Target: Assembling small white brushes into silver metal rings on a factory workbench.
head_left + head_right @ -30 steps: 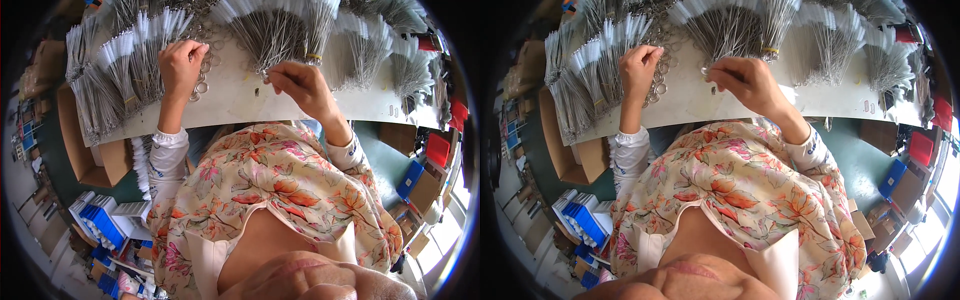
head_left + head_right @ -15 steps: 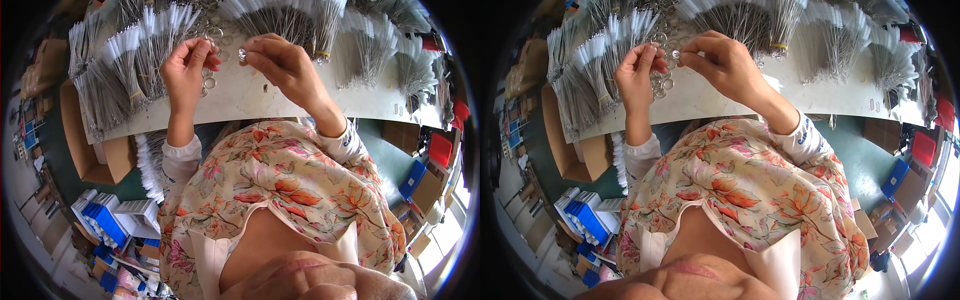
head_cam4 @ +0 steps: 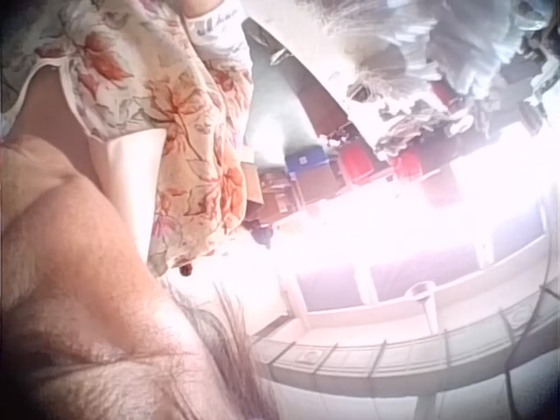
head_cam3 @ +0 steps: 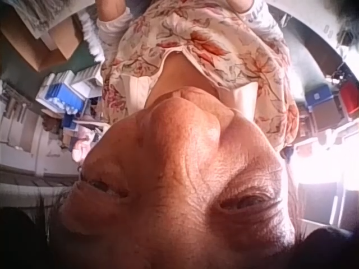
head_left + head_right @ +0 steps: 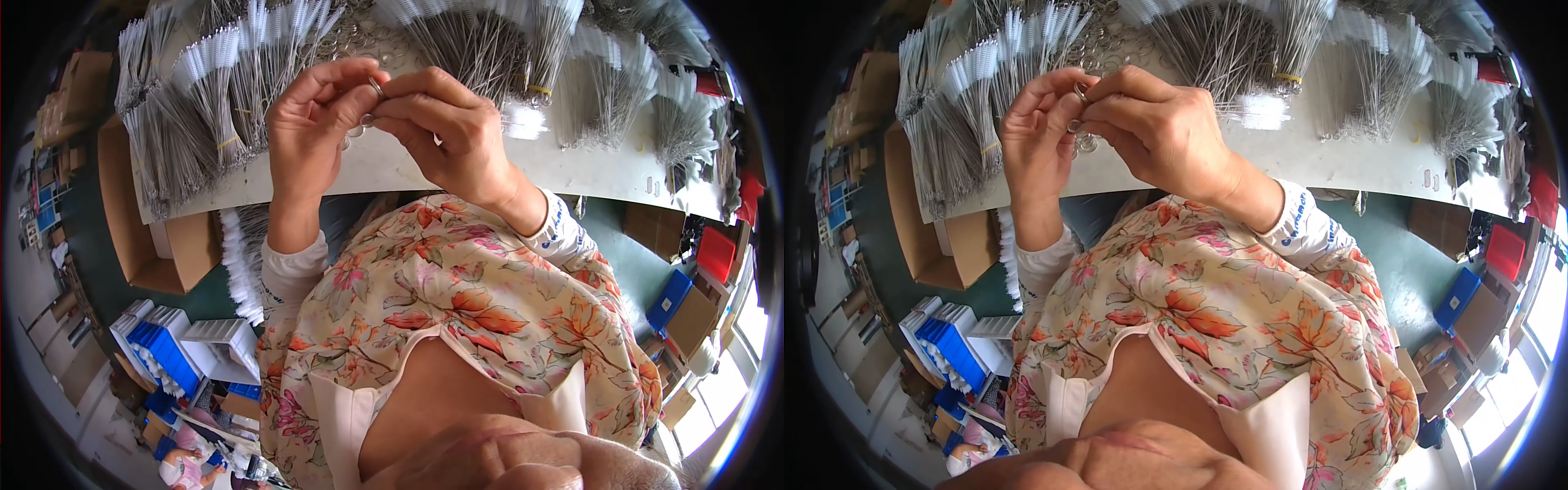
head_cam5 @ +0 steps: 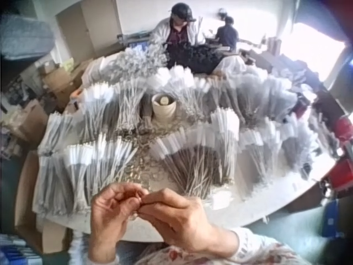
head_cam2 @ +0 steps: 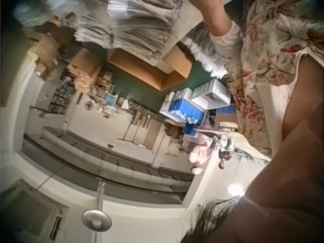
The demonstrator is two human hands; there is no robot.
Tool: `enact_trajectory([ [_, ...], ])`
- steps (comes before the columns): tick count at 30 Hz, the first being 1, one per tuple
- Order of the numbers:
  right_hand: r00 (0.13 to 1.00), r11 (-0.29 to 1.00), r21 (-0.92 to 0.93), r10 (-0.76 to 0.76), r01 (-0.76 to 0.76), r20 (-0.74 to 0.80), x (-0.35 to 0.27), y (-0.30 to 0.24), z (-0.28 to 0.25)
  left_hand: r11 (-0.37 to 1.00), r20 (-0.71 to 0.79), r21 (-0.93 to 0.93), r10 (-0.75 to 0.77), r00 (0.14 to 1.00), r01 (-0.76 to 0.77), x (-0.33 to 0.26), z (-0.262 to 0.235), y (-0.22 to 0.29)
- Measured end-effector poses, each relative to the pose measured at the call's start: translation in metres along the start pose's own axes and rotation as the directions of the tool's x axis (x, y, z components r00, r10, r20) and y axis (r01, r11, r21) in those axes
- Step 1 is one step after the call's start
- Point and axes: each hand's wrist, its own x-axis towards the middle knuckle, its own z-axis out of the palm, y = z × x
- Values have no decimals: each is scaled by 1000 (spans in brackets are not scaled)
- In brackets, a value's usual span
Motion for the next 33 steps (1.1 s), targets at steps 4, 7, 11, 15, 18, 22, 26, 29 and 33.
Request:
enact_trajectory([
  [4, 997, 996, -49, -66, 69, 50, -1, -4, -1, 993, 92, 112, -59, 994, 48, -5, -5, 19],
  [7, 985, 979, -118, -157, 165, 77, -4, -4, 0, 961, 117, 270, -100, 988, 66, -6, -5, 33],
  [11, 960, 950, -185, -220, 251, 172, -3, -11, -7, 930, 133, 367, -66, 989, 13, -14, 0, 41],
  [15, 979, 969, 205, 107, -142, 172, 10, -17, -28, 704, 186, 577, 380, 906, -414, -21, 5, 35],
  [18, 720, 426, 599, 548, -678, 426, 20, -28, -37, 560, 232, 598, 563, 793, -573, -15, 5, 28],
  [22, 721, 389, 630, 538, -672, 437, 22, -33, -25, 487, 263, 653, 572, 777, -580, -13, 9, 31],
  [26, 758, 535, 540, 508, -650, 409, 23, -25, -23, 647, 204, 591, 457, 866, -481, -9, 10, 34],
  [29, 764, 603, 471, 490, -644, 420, 25, -25, -26, 713, 238, 551, 364, 901, -434, -7, 7, 44],
  [33, 751, 613, 435, 506, -659, 425, 21, -23, -27, 731, 281, 568, 261, 923, -380, -5, 3, 49],
])
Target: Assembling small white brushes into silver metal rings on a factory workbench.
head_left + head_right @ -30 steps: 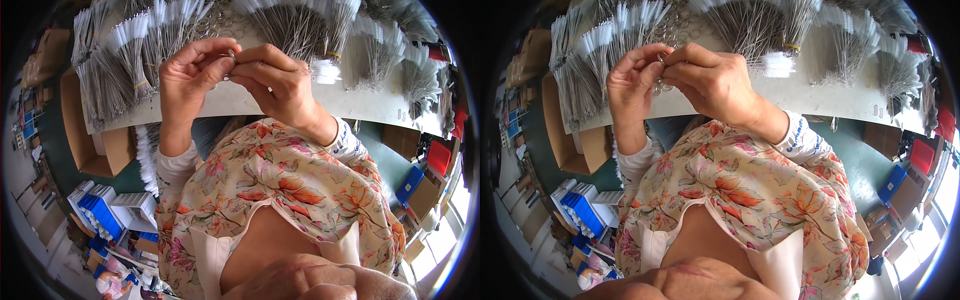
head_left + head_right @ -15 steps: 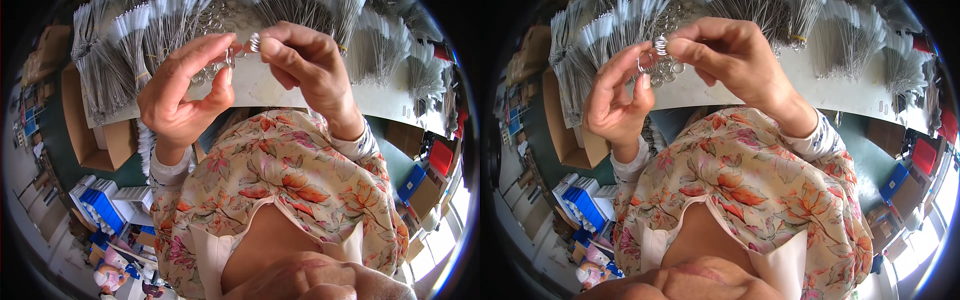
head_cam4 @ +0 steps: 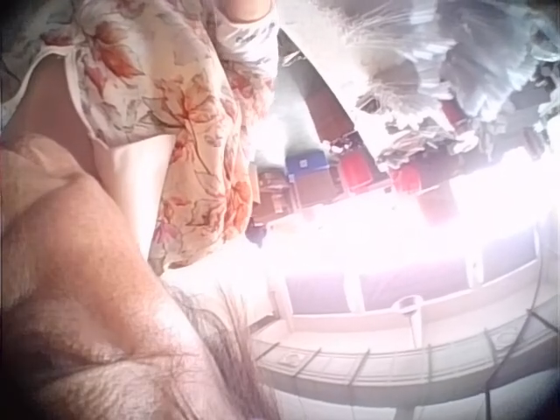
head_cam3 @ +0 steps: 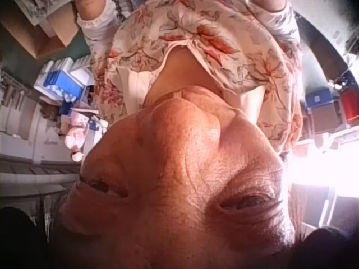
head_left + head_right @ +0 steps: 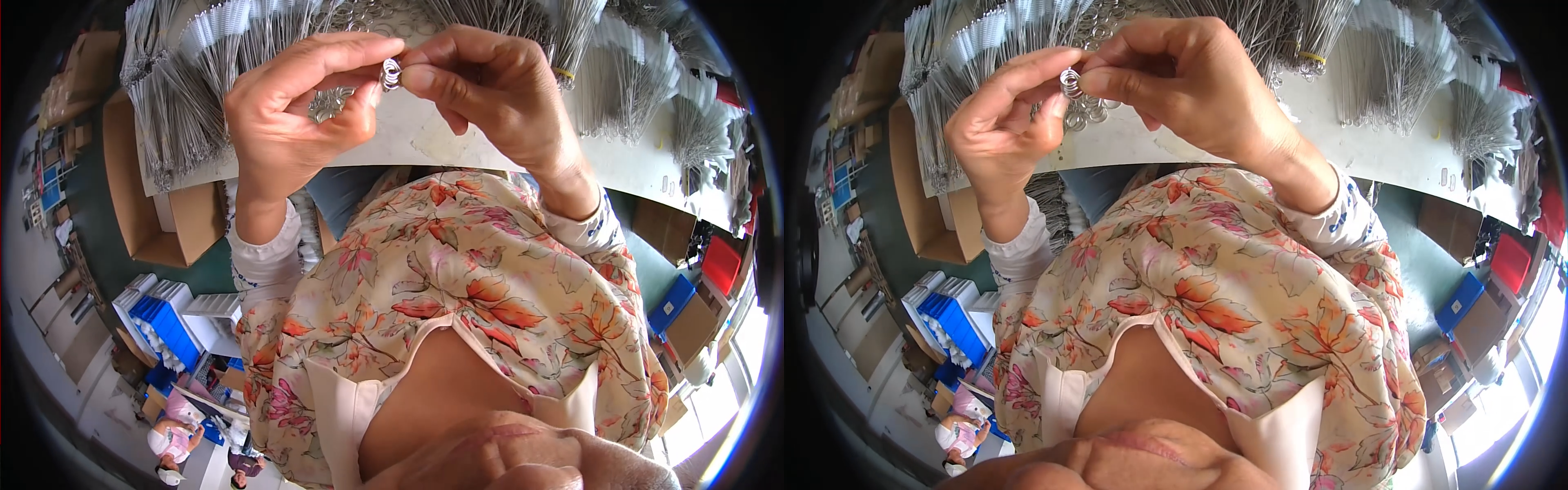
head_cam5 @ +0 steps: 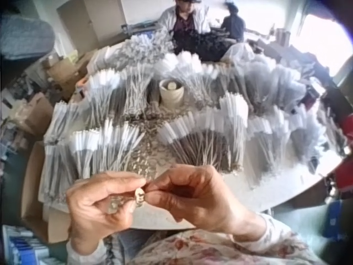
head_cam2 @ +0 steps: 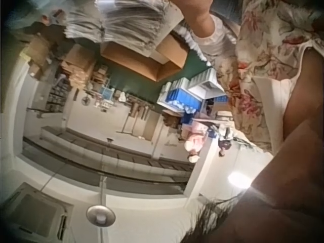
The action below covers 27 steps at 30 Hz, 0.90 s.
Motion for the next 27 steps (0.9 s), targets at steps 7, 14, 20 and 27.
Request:
enact_trajectory([
  [7, 981, 937, 291, 171, -191, 93, -1, 10, -4, 988, -59, -112, -118, 991, 111, -10, 11, -3],
  [14, 1000, 997, 82, 18, -17, -15, -3, 11, -7, 975, -136, -206, -116, 984, 86, -16, 20, -8],
  [20, 972, 944, 256, 171, -209, 162, -3, 22, -12, 982, 50, 163, 88, 995, -95, -8, 9, -19],
  [27, 997, 997, 52, -49, 53, -64, -12, 23, 5, 987, -34, -136, -94, 995, 88, -19, 15, -13],
])
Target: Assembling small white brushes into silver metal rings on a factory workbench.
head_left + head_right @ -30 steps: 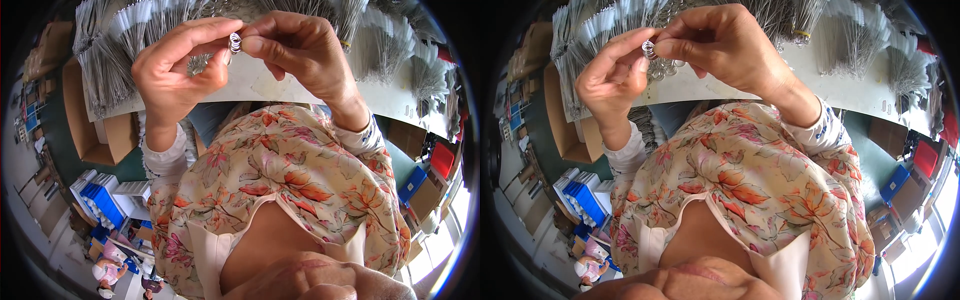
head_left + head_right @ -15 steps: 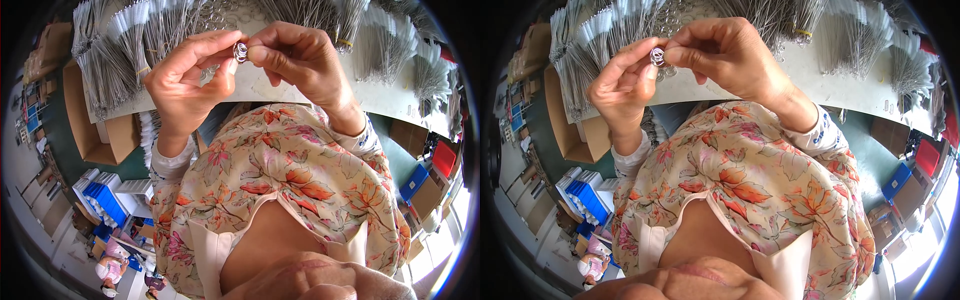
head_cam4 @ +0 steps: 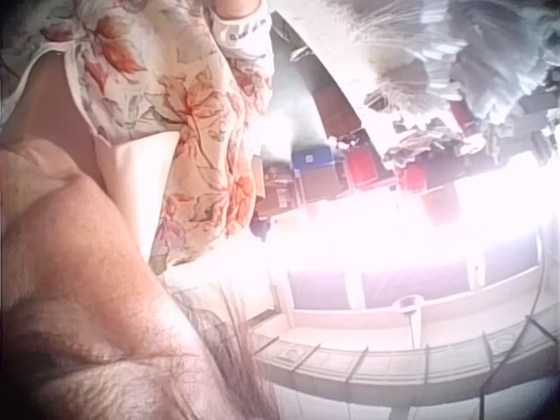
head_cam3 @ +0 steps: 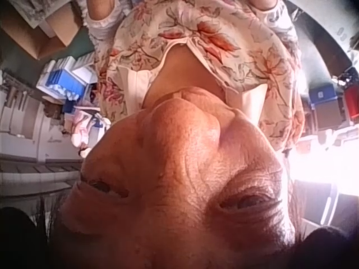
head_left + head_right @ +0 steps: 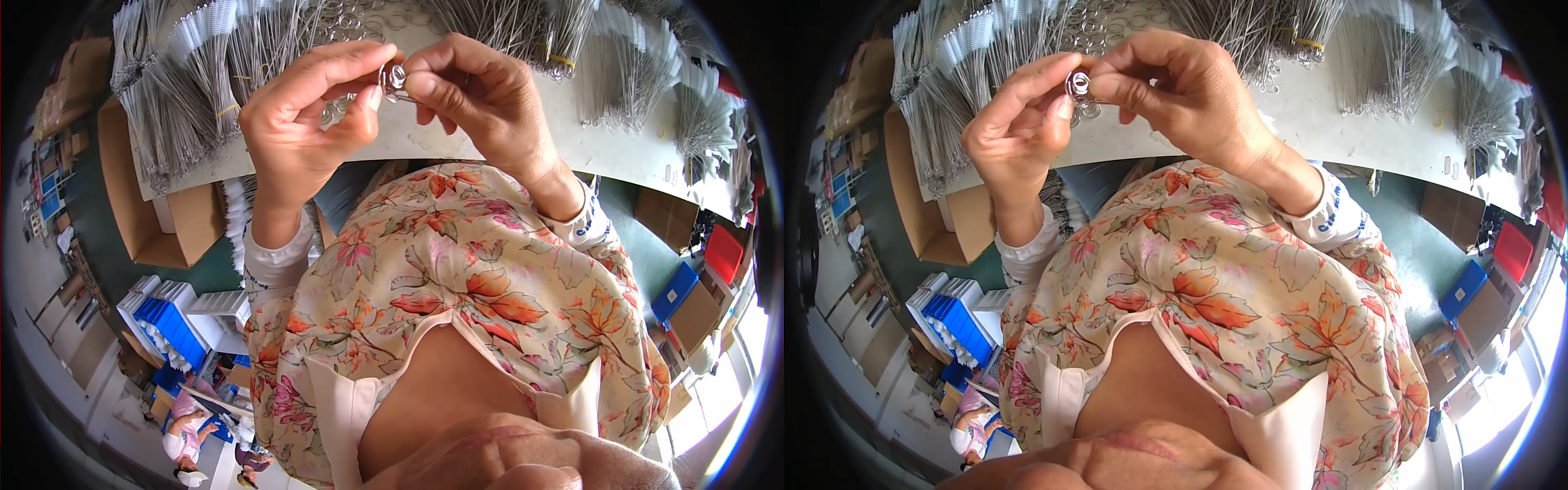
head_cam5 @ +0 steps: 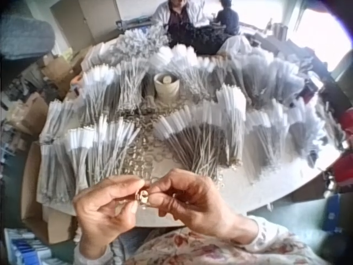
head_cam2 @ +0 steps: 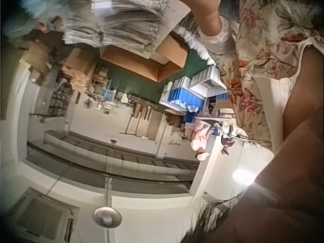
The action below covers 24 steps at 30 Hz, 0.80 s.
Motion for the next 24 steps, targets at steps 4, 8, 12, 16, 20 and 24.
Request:
enact_trajectory([
  [4, 998, 998, 7, 65, -65, 12, 3, -4, -2, 993, 42, 87, 83, 996, -86, 3, -1, -3],
  [8, 993, 997, -39, 68, -65, 94, 8, -13, -7, 990, 47, 93, 98, 994, -102, 5, -4, -1],
  [12, 971, 978, -159, 164, -137, 175, 15, -14, -13, 979, 95, 119, 155, 983, -166, 12, -11, -2],
  [16, 993, 965, -260, 68, -41, 94, 8, 11, -11, 996, 99, 71, 51, 994, -59, 11, -14, -11],
  [20, 954, 702, -653, -272, 286, 125, -8, 79, 7, 840, 67, 465, -350, 934, 281, 20, -55, -67],
  [24, 874, 368, -799, -302, 475, 380, 0, 110, 14, 443, -81, 877, -248, 965, 187, 53, -57, -87],
])
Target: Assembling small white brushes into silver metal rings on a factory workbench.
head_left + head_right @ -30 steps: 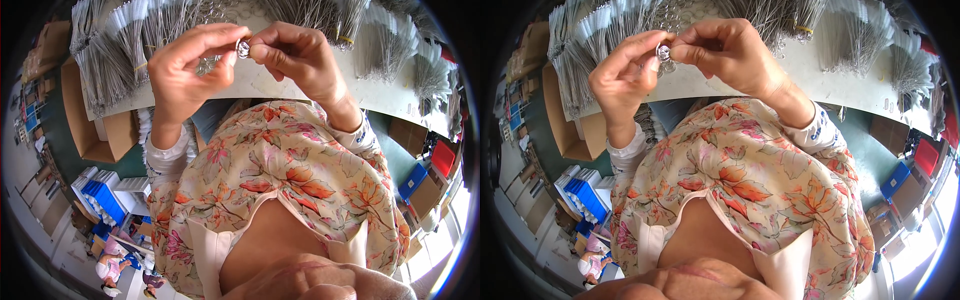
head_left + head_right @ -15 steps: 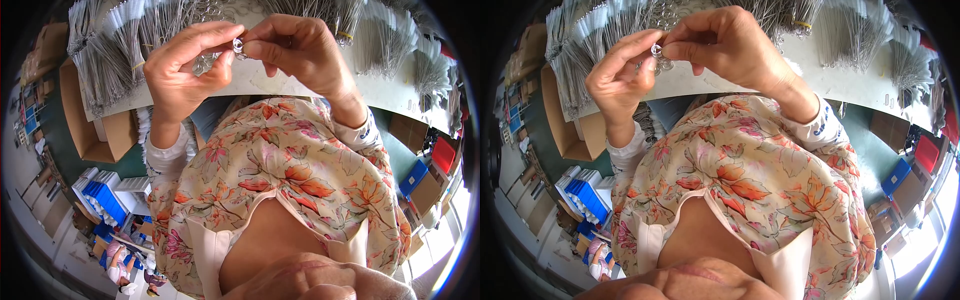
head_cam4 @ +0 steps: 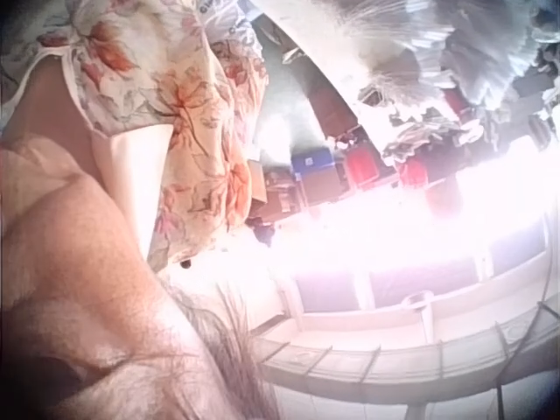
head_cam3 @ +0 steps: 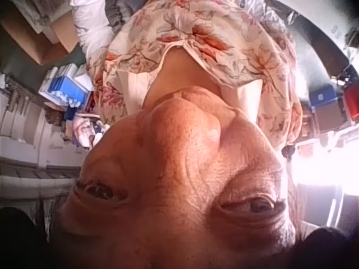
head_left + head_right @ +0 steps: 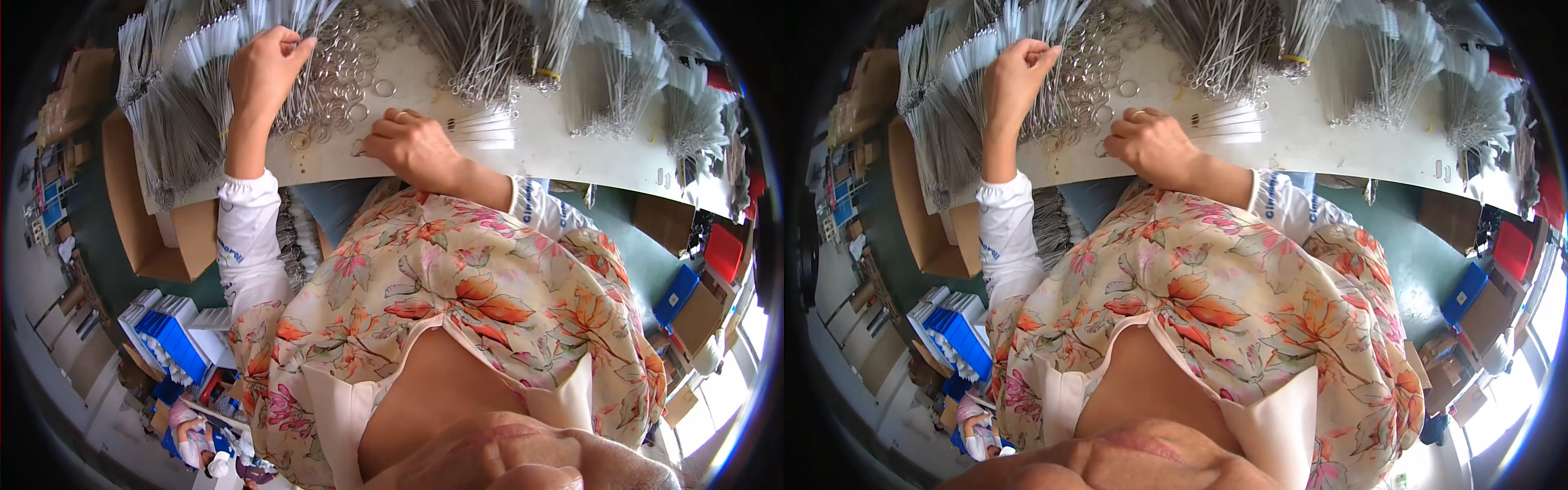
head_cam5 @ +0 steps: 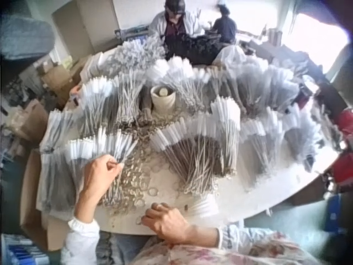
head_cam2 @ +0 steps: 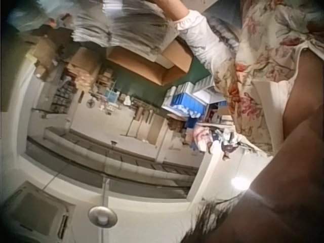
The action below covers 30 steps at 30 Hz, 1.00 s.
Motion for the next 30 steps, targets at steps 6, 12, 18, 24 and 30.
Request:
enact_trajectory([
  [6, 942, 995, -92, -65, 36, -330, 21, 42, -58, 1000, 39, -22, -17, 999, 18, 4, 16, -21],
  [12, 878, 805, -351, 442, -479, -185, 66, 102, -113, 980, -17, 198, 20, 1000, -16, 1, 15, -4],
  [18, 792, 775, -166, 592, -610, -150, 65, 131, -115, 997, -107, -65, -39, 994, 32, 1, 24, -17],
  [24, 697, 851, 201, 514, -484, -500, 65, 132, -133, 992, -11, -108, -68, 998, 67, 0, 19, -22],
  [30, 602, 874, 476, 434, -100, -670, 48, 98, -192, 996, -28, 86, -12, 1000, 14, -1, 21, -17],
])
